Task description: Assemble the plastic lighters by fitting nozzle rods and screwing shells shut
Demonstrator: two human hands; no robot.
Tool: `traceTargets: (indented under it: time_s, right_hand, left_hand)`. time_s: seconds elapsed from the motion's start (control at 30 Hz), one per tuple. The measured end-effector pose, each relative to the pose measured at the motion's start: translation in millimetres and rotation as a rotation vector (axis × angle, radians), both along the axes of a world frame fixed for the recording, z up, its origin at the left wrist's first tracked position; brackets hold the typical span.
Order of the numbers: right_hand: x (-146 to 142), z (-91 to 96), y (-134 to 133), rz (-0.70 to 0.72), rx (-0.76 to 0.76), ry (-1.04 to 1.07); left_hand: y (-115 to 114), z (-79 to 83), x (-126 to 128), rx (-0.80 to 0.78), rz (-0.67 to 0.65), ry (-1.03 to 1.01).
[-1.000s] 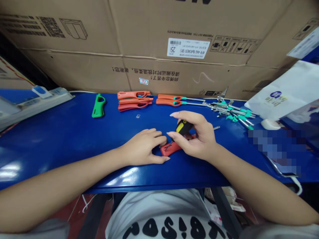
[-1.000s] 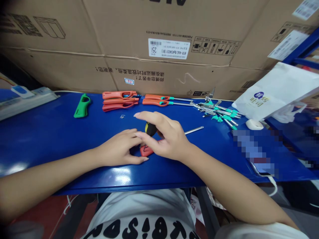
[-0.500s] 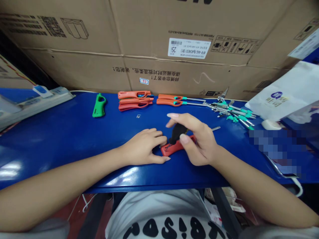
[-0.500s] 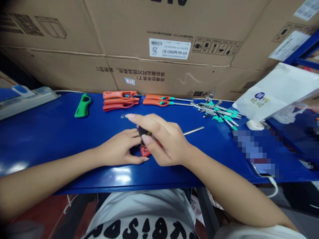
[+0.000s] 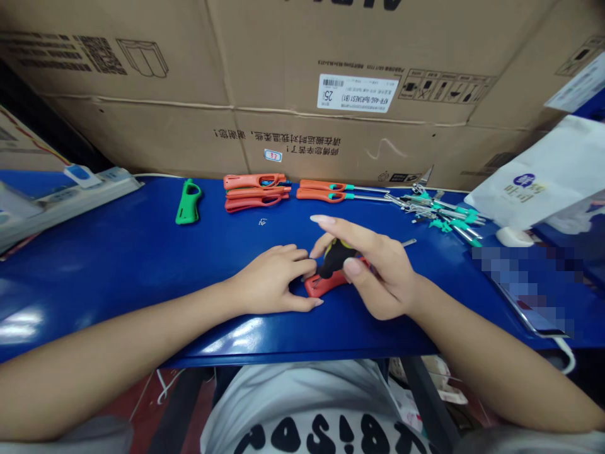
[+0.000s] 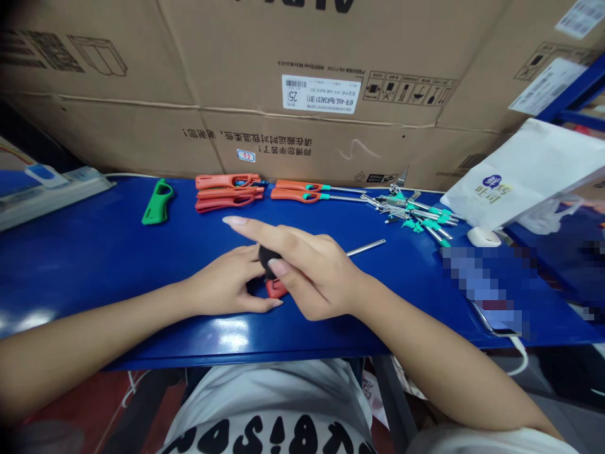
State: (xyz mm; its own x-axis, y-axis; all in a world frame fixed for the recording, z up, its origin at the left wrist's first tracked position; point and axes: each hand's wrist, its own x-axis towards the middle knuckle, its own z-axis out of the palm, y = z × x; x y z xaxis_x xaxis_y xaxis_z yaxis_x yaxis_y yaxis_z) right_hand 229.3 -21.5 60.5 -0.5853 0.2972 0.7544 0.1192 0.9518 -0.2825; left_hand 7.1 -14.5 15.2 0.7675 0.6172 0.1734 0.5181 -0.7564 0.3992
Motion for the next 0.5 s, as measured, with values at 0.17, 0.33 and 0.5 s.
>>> traceTargets:
  time_s: [0.17,0.33,0.5]
  right_hand:
    - [-0.4,-1.7,-0.4,-0.187,0.264,0.056]
    - [-2.5,-2.3,3.3,-0.04,0.121,0.084]
    - [-6.2,-5.2,5.3,-0.076,0.141,0.131]
  left_hand:
    - [0.2,-1.9,0.2,-0.001,0.006,0.003]
    - [-0.2,-1.4,0.6,0.029,0.013,0.027]
    - [-0.4,0.7,1.6,0.022,0.01,0.02]
